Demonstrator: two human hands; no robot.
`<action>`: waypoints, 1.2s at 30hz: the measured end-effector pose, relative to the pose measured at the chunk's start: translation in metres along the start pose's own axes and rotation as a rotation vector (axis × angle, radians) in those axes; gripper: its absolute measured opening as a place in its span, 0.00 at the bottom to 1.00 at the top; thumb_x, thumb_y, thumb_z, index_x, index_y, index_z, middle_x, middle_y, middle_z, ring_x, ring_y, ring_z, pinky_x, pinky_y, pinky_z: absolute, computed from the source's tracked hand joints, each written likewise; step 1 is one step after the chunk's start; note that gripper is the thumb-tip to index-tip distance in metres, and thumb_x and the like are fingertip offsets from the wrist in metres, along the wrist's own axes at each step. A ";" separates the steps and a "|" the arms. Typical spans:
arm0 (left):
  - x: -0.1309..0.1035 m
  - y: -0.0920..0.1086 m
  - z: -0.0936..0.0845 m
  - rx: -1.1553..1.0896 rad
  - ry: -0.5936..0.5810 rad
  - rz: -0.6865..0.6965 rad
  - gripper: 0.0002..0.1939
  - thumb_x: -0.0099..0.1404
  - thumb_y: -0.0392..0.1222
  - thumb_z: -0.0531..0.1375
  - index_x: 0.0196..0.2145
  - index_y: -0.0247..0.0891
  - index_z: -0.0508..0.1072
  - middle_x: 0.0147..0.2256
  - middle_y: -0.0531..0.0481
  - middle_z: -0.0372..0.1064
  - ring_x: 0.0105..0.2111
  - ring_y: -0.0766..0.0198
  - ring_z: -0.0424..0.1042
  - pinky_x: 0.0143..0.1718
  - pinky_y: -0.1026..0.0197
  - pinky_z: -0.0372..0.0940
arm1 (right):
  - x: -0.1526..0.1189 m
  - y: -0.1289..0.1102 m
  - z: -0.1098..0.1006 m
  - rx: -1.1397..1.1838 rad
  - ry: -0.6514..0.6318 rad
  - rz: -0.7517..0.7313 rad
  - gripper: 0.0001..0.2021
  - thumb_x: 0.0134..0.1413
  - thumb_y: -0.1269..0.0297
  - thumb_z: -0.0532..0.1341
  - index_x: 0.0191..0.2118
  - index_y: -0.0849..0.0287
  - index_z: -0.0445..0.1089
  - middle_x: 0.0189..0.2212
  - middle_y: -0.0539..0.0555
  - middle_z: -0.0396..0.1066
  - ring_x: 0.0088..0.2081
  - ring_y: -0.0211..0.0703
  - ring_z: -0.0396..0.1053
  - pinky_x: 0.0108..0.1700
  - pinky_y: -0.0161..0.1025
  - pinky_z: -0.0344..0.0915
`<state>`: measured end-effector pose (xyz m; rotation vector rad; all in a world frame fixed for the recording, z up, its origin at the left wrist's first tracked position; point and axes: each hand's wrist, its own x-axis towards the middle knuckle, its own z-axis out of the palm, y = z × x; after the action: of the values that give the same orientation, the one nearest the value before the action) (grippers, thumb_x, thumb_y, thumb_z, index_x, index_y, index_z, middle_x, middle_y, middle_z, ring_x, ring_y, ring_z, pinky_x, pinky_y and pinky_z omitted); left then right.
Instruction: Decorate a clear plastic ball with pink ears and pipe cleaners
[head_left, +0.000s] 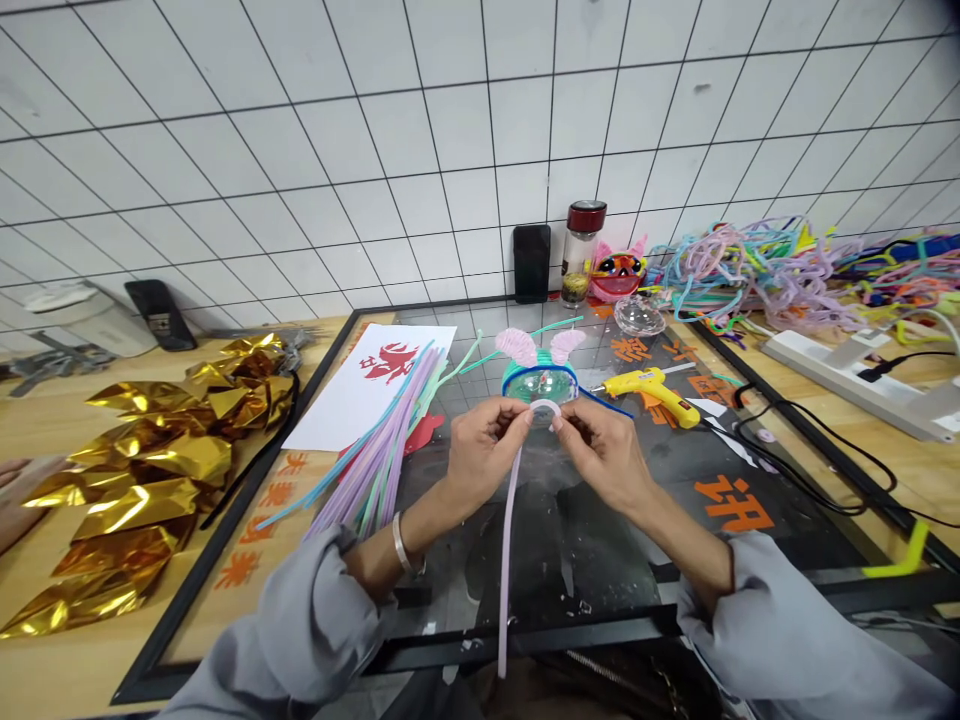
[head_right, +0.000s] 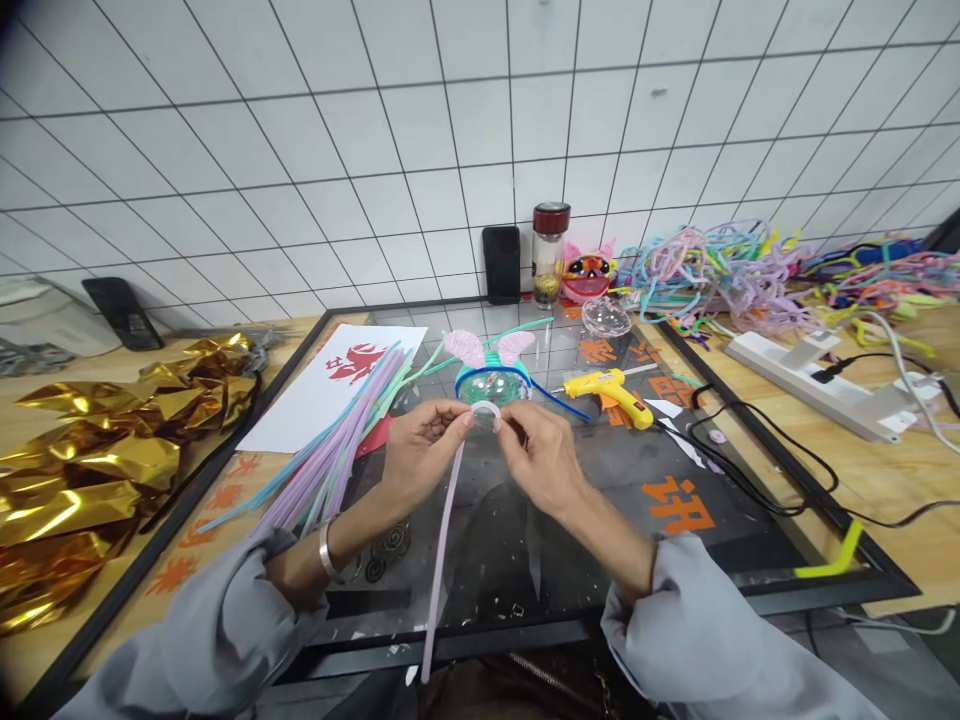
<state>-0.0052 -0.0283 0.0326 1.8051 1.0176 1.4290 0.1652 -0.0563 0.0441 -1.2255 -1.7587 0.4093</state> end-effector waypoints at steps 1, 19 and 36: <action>0.000 0.000 -0.001 0.047 0.000 0.043 0.07 0.64 0.42 0.62 0.32 0.35 0.76 0.26 0.50 0.75 0.23 0.69 0.70 0.26 0.67 0.65 | 0.000 -0.001 0.000 -0.046 0.020 -0.045 0.11 0.62 0.63 0.55 0.30 0.60 0.70 0.23 0.49 0.66 0.25 0.36 0.62 0.30 0.35 0.57; 0.008 -0.002 -0.013 0.410 -0.036 0.513 0.04 0.68 0.34 0.60 0.34 0.36 0.74 0.24 0.54 0.71 0.23 0.71 0.66 0.26 0.68 0.59 | -0.002 0.006 0.003 -0.303 0.083 -0.300 0.08 0.64 0.71 0.53 0.36 0.59 0.68 0.27 0.52 0.69 0.27 0.39 0.65 0.32 0.36 0.59; 0.012 0.002 -0.011 0.500 -0.056 0.609 0.06 0.70 0.36 0.58 0.35 0.36 0.74 0.26 0.52 0.73 0.26 0.69 0.70 0.29 0.66 0.64 | 0.000 -0.001 0.001 -0.099 0.023 -0.135 0.12 0.64 0.62 0.54 0.32 0.57 0.70 0.24 0.51 0.68 0.26 0.38 0.63 0.32 0.36 0.59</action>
<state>-0.0140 -0.0188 0.0431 2.6742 0.8847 1.5312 0.1641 -0.0567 0.0442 -1.1675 -1.8478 0.2312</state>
